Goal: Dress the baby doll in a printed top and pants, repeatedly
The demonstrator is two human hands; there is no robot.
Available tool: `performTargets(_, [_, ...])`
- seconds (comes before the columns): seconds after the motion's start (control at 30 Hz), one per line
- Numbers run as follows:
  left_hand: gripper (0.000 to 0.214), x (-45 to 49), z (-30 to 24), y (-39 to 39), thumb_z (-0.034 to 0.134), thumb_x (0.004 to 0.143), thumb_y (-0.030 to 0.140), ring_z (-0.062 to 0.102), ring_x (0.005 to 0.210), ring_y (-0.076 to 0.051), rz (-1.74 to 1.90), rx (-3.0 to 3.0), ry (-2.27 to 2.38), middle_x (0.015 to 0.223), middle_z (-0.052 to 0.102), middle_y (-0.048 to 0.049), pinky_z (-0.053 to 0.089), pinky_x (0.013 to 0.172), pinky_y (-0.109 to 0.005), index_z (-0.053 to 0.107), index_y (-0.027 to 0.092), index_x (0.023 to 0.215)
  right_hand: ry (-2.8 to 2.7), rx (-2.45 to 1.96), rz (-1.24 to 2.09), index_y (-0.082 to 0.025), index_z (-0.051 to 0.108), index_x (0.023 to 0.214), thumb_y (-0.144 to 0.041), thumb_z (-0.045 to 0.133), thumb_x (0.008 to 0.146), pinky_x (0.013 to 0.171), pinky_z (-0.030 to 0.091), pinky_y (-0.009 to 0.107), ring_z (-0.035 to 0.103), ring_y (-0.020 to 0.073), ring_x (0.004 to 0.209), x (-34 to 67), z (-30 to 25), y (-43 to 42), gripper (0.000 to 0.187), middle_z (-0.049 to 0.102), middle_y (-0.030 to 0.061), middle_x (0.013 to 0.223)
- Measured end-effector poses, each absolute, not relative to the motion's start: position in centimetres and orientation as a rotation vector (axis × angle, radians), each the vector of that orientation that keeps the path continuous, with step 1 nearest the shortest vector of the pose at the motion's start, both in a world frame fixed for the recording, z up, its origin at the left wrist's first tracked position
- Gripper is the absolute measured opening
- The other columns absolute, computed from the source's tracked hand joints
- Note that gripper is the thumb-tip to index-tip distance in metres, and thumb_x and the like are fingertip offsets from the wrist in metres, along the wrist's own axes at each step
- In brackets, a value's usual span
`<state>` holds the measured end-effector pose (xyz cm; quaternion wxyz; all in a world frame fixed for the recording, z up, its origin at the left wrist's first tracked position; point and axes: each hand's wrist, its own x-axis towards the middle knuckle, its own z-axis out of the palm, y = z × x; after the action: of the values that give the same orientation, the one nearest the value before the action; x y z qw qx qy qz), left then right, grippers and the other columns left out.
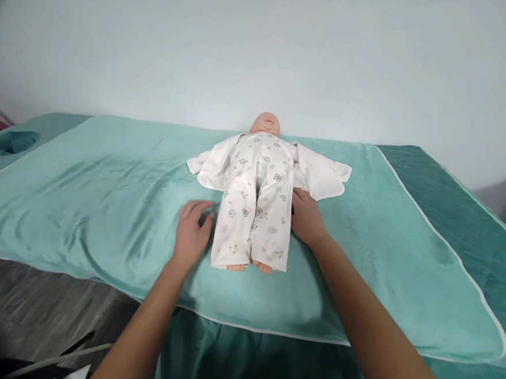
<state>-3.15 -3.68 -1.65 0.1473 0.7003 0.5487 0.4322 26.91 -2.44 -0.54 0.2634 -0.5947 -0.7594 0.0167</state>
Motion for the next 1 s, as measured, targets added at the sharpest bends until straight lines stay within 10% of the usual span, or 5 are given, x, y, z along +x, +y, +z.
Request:
performTargets(0.17, [0.035, -1.2, -0.7, 2.9, 0.049, 0.095, 0.019, 0.040, 0.147, -0.032, 0.873, 2.492, 1.524, 0.138, 0.063, -0.0128, 0.017, 0.127, -0.060, 0.067, 0.018, 0.125, -2.063, -1.558, 0.003, -0.018, 0.069, 0.101, -0.025, 0.051, 0.091, 0.086, 0.050, 0.048, 0.057, 0.0329, 0.100, 27.0, -0.6, -2.4, 0.022, 0.066, 0.0156, 0.107])
performTargets(0.4, [0.025, 2.8, 0.3, 6.4, 0.054, 0.092, 0.031, 0.068, 0.106, -0.031, 0.762, 2.193, 1.349, 0.116, 0.075, -0.0119, 0.055, 0.092, -0.041, 0.072, 0.019, 0.104, -2.100, -1.413, 0.003, -0.019, 0.070, 0.114, -0.035, 0.055, 0.093, 0.099, 0.048, 0.054, 0.057, 0.0367, 0.119, 26.8, -0.9, -0.9, 0.031, 0.068, 0.0161, 0.122])
performTargets(0.7, [0.029, 3.2, -1.2, 7.5, 0.072, 0.076, 0.026, 0.067, 0.101, -0.033, 0.827, 2.124, 1.225, 0.110, 0.075, -0.0130, 0.054, 0.088, -0.041, 0.071, 0.017, 0.103, -1.948, -1.520, 0.056, -0.018, 0.067, 0.125, -0.038, 0.059, 0.090, 0.103, 0.048, 0.052, 0.060, 0.0374, 0.122, 25.2, -0.5, 0.5, 0.042, 0.069, 0.0169, 0.125])
performTargets(1.0, [0.020, 3.1, -2.3, 7.6, 0.059, 0.091, 0.024, 0.068, 0.095, -0.029, 1.028, 1.874, 1.192, 0.106, 0.075, -0.0132, 0.054, 0.082, -0.039, 0.071, 0.013, 0.102, -2.099, -1.548, 0.061, -0.016, 0.069, 0.120, -0.033, 0.059, 0.088, 0.097, 0.049, 0.047, 0.062, 0.0351, 0.118, 24.9, -0.3, 0.1, 0.038, 0.071, 0.0163, 0.126])
